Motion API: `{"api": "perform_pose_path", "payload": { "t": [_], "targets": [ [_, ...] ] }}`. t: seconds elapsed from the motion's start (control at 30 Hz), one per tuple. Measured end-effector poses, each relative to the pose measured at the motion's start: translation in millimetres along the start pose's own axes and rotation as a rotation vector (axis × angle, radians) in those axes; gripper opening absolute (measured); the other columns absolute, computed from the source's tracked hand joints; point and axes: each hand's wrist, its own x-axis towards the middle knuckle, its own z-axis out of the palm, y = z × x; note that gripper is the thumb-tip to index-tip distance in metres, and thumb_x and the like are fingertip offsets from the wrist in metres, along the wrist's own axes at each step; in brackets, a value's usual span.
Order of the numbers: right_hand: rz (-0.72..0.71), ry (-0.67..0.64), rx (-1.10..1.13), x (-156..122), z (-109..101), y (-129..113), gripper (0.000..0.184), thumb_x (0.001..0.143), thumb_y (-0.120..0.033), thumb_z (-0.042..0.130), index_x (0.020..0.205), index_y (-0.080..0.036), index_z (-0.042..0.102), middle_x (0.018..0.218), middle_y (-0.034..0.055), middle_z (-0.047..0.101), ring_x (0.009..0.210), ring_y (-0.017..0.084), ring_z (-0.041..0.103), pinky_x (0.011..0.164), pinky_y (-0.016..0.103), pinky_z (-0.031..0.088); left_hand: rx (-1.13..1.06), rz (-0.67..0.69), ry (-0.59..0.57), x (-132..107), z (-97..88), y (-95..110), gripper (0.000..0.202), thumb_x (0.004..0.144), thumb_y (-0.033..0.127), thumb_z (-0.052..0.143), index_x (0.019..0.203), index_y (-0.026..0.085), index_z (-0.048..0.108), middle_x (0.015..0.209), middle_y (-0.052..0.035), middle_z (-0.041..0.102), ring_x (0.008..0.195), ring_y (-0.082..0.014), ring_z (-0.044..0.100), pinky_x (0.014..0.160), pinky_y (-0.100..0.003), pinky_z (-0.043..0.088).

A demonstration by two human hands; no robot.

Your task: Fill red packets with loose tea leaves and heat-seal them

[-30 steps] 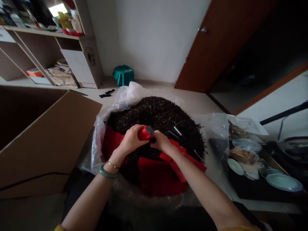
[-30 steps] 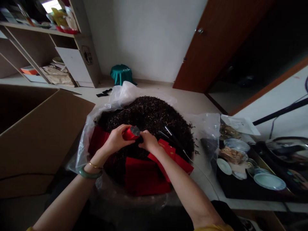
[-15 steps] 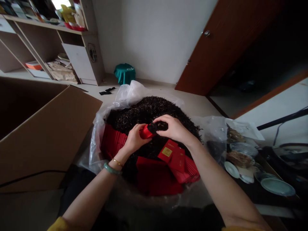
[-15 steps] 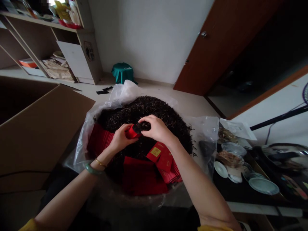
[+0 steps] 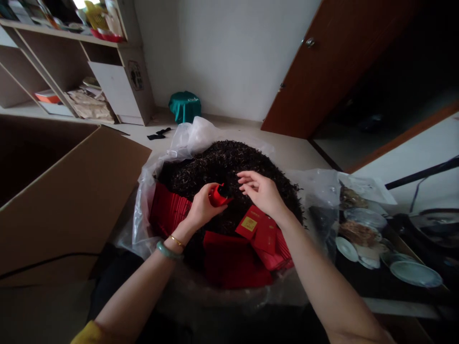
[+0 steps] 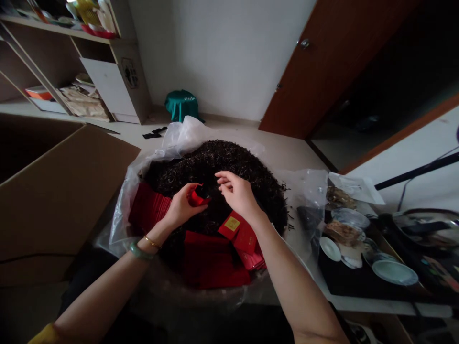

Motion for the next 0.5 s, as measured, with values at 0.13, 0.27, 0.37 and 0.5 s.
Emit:
{"api": "perform_pose_path", "payload": {
  "t": [0.13,0.27,0.37,0.5],
  "targets": [
    [0.056,-0.272,-0.324,-2.7,19.6,35.5,0.062,0.065,-0.009,0.070,0.124,-0.018,0.057,0.125,0.0131,0.059,0.110,0.025,0.060,0.094,0.038,0.048,0.029,-0.022,-0.022,1.2,-2.8,1.0,0.053,0.062,0.021,0.078,0.109,0.018,0.055,0.099,-0.0047,0.066,0.092,-0.0208,0.064,0.083,-0.035,0.052],
    [0.140,-0.462,-0.555,-6.1,63.6,45.5,0.069,0.057,-0.013,0.078,0.122,-0.020,0.059,0.132,0.0145,0.054,0.116,0.031,0.055,0.091,0.038,0.047,0.072,0.035,-0.076,-0.6,-0.9,1.1,0.051,0.063,0.017,0.076,0.109,0.018,0.055,0.099,-0.0049,0.066,0.093,-0.0206,0.064,0.083,-0.034,0.052],
    [0.197,-0.417,-0.590,-4.7,75.5,43.1,0.050,0.066,-0.008,0.067,0.115,-0.018,0.063,0.120,0.0140,0.062,0.104,0.027,0.062,0.083,0.032,0.048,0.089,0.062,-0.092,-0.8,0.0,1.8,0.049,0.063,0.015,0.075,0.108,0.019,0.055,0.101,-0.0050,0.066,0.094,-0.0203,0.063,0.084,-0.034,0.051],
    [0.150,-0.363,-0.525,0.2,42.2,35.5,0.034,0.069,-0.009,0.063,0.101,-0.019,0.067,0.099,0.0055,0.071,0.093,0.021,0.066,0.078,0.027,0.047,0.104,0.044,-0.085,0.8,-1.1,2.7,0.050,0.061,0.015,0.076,0.106,0.019,0.054,0.101,-0.0051,0.065,0.093,-0.0202,0.063,0.085,-0.035,0.051]
  ]
}}
